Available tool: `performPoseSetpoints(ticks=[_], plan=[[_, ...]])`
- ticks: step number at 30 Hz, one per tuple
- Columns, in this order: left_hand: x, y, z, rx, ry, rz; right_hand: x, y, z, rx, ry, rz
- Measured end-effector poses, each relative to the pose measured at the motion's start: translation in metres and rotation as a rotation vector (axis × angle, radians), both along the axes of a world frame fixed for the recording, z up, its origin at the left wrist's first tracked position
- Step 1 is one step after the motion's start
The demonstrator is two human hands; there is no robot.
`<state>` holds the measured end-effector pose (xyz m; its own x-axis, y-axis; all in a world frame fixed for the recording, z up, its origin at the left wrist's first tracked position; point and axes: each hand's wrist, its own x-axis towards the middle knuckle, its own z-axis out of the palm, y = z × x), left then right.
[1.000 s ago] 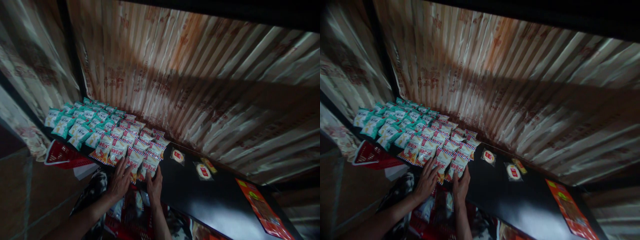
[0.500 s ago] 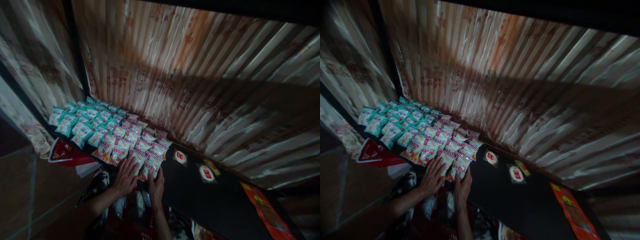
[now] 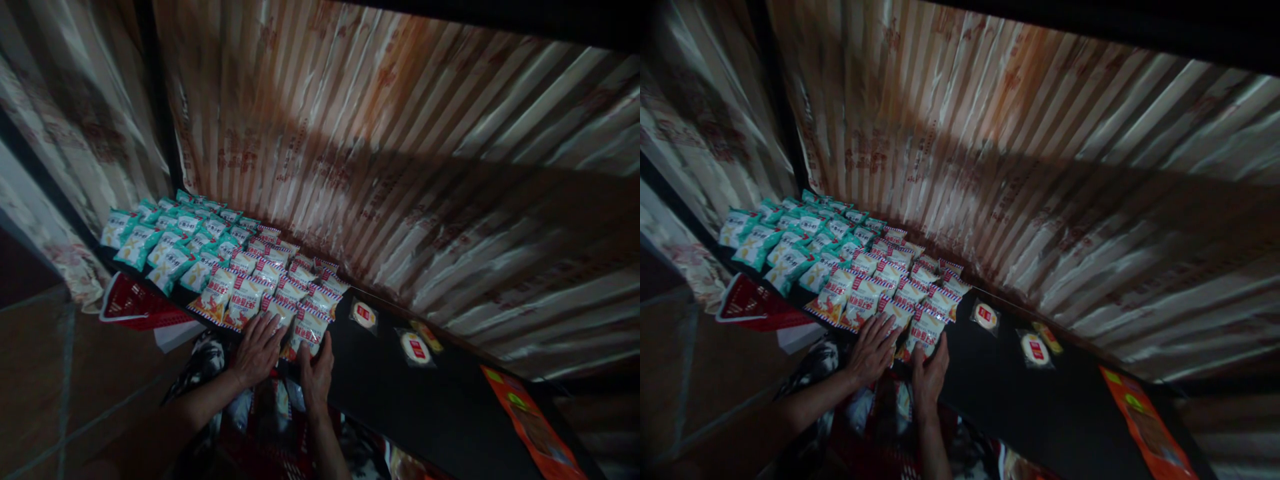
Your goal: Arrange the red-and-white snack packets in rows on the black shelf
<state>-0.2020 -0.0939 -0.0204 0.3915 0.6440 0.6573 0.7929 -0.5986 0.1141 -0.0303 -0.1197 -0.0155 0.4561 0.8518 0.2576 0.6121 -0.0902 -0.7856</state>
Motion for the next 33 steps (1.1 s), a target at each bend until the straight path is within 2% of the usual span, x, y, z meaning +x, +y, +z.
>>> performPoseSetpoints(ticks=[3, 5, 11, 15, 20, 26, 29, 33], plan=[[0.0, 0.001, -0.001, -0.004, 0.004, 0.001, 0.0, 0.004, 0.005, 0.129, -0.127, 0.015], [0.0, 0.001, -0.003, -0.012, 0.001, 0.002, 0.0, 0.01, 0.009, 0.164, -0.195, 0.036], [0.0, 0.001, -0.006, -0.029, 0.013, 0.005, 0.003, 0.024, 0.004, 0.104, -0.241, 0.114], [0.0, 0.001, -0.001, -0.024, 0.009, 0.015, 0.005, 0.024, 0.005, 0.083, -0.261, 0.101], [0.001, 0.001, 0.002, -0.012, -0.036, 0.006, 0.005, 0.037, 0.03, 0.141, -0.359, 0.092], [0.001, 0.001, 0.002, -0.003, -0.013, 0.002, -0.009, 0.078, 0.063, 0.12, -0.475, 0.245], [0.001, 0.001, 0.002, 0.005, -0.022, 0.005, -0.015, 0.097, 0.07, 0.099, -0.552, 0.313], [0.003, 0.002, 0.001, 0.026, -0.047, 0.014, -0.019, 0.112, 0.068, 0.073, -0.614, 0.356]])
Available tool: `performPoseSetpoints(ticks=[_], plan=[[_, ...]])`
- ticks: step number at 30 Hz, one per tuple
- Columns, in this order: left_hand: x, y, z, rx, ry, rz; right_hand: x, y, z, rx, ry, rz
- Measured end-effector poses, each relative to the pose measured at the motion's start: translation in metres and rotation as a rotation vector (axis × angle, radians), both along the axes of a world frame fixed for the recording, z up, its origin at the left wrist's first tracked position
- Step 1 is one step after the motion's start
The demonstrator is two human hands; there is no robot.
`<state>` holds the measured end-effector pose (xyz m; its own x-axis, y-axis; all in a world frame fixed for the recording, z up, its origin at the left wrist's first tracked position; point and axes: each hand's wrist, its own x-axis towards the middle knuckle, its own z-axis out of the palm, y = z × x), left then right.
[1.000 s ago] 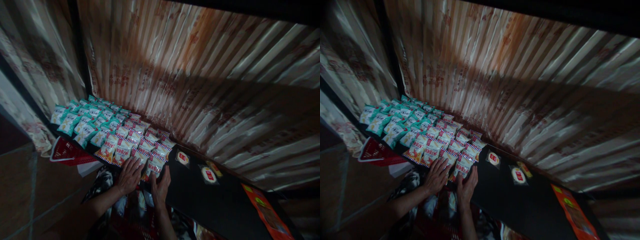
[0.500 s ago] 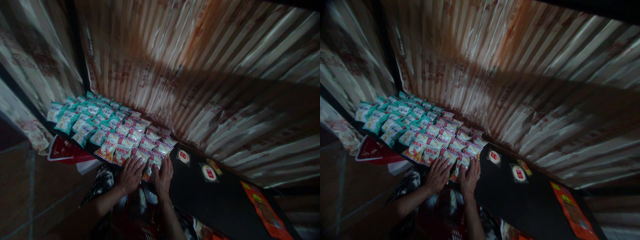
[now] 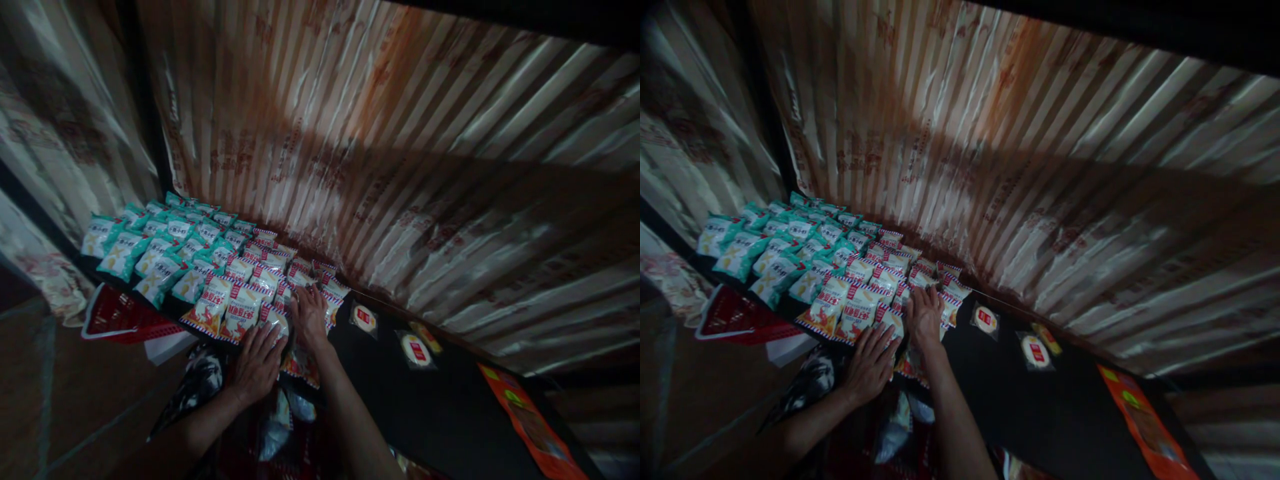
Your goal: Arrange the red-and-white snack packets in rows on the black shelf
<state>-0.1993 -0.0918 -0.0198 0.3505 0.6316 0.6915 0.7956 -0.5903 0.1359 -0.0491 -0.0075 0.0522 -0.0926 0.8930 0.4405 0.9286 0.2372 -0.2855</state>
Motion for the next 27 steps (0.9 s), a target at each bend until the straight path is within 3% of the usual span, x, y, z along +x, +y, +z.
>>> performPoseSetpoints(ticks=[8, 15, 27], plan=[[0.001, 0.001, 0.0, 0.027, -0.019, 0.001, 0.002, 0.02, -0.008, 0.015, -0.02, -0.032], [0.002, 0.001, -0.001, 0.035, -0.027, -0.005, 0.004, 0.038, -0.004, 0.007, 0.021, -0.034], [0.003, -0.001, -0.004, 0.048, -0.082, -0.012, -0.003, 0.047, 0.005, 0.057, -0.044, -0.086]])
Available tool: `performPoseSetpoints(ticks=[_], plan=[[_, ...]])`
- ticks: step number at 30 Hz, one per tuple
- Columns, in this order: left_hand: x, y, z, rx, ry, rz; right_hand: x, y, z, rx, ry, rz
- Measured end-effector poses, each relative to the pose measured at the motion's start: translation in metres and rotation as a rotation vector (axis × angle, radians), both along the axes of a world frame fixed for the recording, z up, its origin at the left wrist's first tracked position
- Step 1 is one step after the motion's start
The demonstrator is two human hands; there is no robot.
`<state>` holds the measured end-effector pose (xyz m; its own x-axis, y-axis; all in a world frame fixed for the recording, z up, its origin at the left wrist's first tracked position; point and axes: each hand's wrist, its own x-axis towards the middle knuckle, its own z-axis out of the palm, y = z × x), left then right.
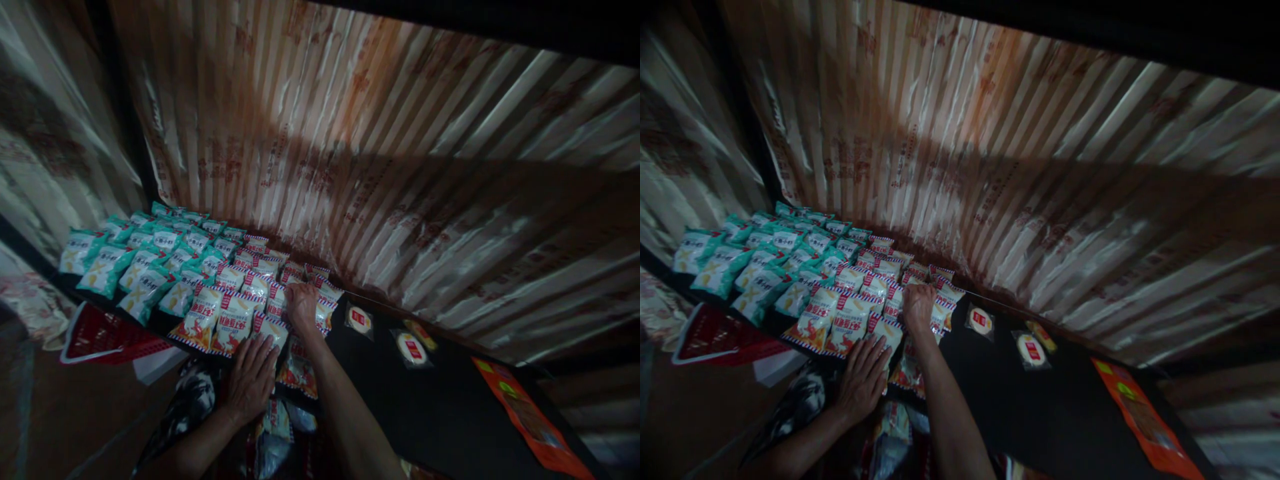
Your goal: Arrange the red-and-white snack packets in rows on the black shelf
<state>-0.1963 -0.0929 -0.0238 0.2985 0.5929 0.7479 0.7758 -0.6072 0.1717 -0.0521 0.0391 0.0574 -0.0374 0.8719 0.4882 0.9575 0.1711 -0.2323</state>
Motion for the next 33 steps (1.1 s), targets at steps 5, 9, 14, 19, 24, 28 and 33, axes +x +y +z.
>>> performPoseSetpoints(ticks=[5, 9, 14, 19, 24, 28, 33], plan=[[0.0, 0.001, 0.0, 0.01, 0.009, -0.009, 0.001, -0.002, 0.001, -0.007, 0.071, 0.03], [0.0, 0.002, -0.001, 0.009, 0.011, -0.008, 0.009, -0.029, 0.001, 0.066, 0.202, 0.092], [0.0, 0.001, -0.002, 0.002, 0.009, -0.012, 0.024, -0.097, -0.011, 0.142, 0.296, -0.147], [0.0, 0.001, -0.002, -0.01, 0.021, 0.001, 0.033, -0.152, -0.041, 0.062, 0.393, -0.287], [-0.001, 0.001, -0.002, -0.003, 0.049, -0.009, 0.029, -0.171, -0.062, -0.103, 0.47, -0.251], [-0.003, 0.001, -0.005, -0.01, 0.07, -0.01, 0.023, -0.173, -0.068, -0.162, 0.564, -0.229], [-0.003, 0.001, -0.006, -0.037, 0.072, -0.012, 0.02, -0.169, -0.068, -0.148, 0.643, -0.208]])
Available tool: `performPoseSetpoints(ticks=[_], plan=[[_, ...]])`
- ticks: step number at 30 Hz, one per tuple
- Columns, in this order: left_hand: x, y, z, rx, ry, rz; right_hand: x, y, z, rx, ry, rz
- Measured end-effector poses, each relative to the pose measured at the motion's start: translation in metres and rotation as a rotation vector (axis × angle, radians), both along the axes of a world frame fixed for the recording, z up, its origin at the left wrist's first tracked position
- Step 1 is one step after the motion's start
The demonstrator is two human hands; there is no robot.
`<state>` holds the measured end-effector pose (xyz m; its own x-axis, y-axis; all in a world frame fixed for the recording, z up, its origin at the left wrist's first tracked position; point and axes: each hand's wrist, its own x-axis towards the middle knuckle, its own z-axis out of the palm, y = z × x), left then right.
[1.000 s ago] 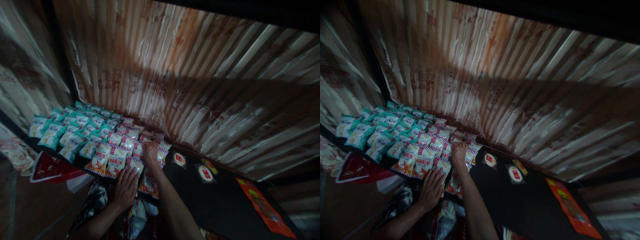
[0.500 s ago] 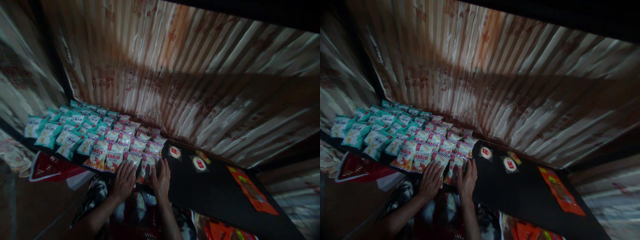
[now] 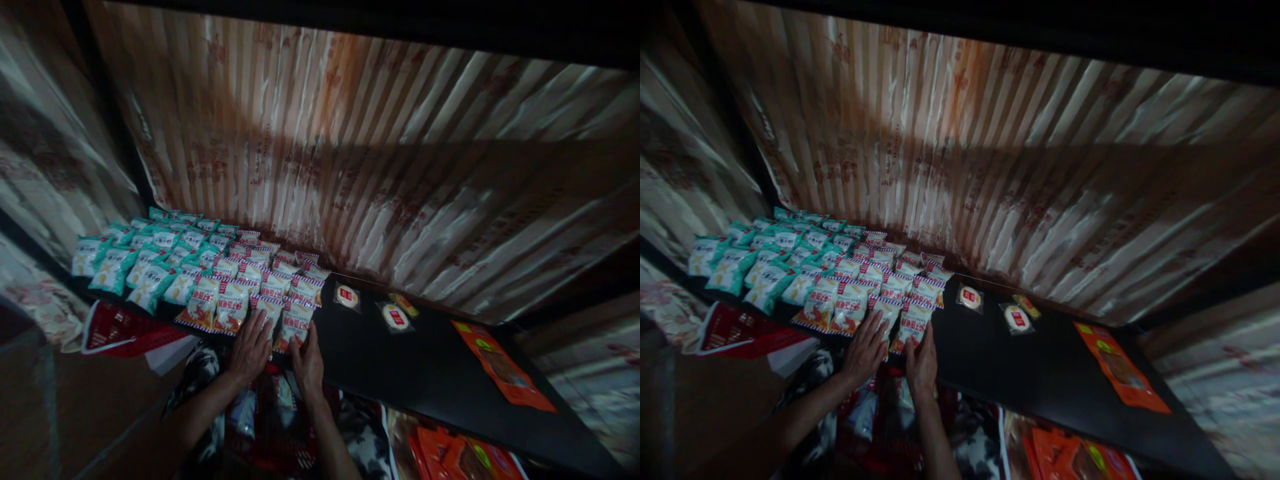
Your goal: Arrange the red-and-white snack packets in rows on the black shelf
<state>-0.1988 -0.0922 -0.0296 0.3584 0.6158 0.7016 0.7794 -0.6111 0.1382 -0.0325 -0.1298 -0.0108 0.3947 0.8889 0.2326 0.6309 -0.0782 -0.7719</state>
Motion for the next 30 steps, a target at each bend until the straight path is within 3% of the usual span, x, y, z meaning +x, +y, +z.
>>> performPoseSetpoints(ticks=[10, 13, 17, 22, 30], plan=[[0.002, 0.008, 0.006, 0.037, 0.021, 0.009, 0.005, 0.004, -0.003, 0.081, -0.03, 0.024], [0.002, 0.008, 0.003, 0.057, 0.02, 0.01, 0.01, 0.006, -0.005, 0.106, -0.035, -0.035], [0.0, 0.007, 0.0, 0.082, 0.028, 0.009, 0.019, 0.02, 0.001, 0.118, -0.069, -0.083], [0.0, 0.007, 0.0, 0.054, 0.043, -0.005, 0.017, 0.046, 0.013, 0.16, -0.245, -0.027], [0.001, 0.007, 0.003, 0.02, 0.083, 0.018, 0.004, 0.062, 0.002, 0.173, -0.349, 0.015]])
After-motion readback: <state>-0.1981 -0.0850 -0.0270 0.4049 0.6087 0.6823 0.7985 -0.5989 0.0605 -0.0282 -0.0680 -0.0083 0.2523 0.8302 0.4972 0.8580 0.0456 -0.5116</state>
